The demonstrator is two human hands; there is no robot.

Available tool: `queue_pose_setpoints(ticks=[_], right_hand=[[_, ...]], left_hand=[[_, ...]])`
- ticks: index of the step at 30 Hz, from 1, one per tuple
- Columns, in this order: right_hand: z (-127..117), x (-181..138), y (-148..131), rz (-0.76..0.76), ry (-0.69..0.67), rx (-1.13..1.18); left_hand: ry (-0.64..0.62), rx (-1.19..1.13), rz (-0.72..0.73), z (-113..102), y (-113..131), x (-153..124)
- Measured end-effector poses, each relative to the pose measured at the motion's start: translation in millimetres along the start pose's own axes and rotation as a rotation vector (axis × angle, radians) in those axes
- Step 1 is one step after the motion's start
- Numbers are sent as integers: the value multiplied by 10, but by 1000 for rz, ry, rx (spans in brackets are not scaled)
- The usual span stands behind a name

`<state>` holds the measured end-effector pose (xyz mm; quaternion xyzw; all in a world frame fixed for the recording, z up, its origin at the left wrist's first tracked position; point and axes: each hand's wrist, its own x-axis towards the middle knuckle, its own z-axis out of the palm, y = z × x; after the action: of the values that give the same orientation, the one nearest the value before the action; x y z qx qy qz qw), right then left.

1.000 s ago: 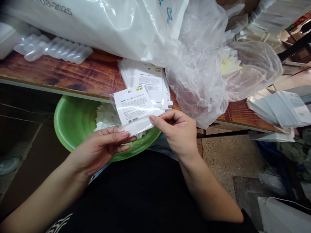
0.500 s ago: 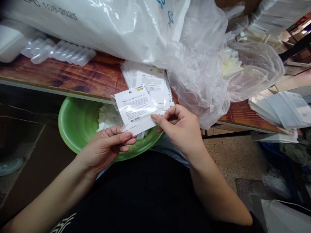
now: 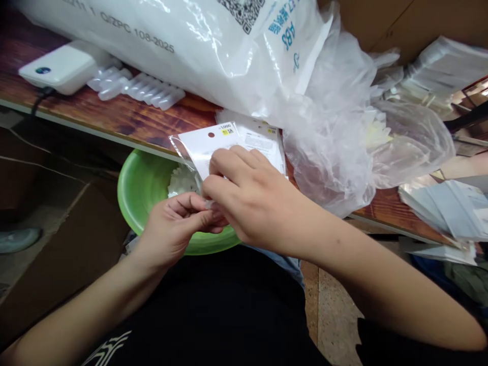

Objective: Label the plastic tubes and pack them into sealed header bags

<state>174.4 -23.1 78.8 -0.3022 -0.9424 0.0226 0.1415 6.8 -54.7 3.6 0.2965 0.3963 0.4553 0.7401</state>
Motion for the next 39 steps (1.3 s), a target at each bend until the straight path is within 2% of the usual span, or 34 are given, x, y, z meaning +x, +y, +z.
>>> queue_pose_setpoints(ticks=[3,6,9,14,20,24,29,33,39], right_hand=[[1,86,23,-44,-50,95],[-25,122,17,-56,-142,196],[-32,162,0,-42,-165,221],[25,271,4,-58,-123,104],[138,408,24,-130,37,15],[186,490,10,-193,54,-39],[187,565,8,-228,25,-48],[179,594,16,-191,13,6],[158,625,6,-141,6,38]], left_hand=[[56,64,91,-20,35,-4],[155,210,286,-63,61,-16],[230,395,443,-114,54,-48],[286,656,557,-175,26,-112],[370,922,694,-227,73,-149],[412,1013,786,-256,83,-156],[422,1044,782,-277,113,-180],[426,1046,707,-287,171,-200],[459,979,672,-304,194,-194]])
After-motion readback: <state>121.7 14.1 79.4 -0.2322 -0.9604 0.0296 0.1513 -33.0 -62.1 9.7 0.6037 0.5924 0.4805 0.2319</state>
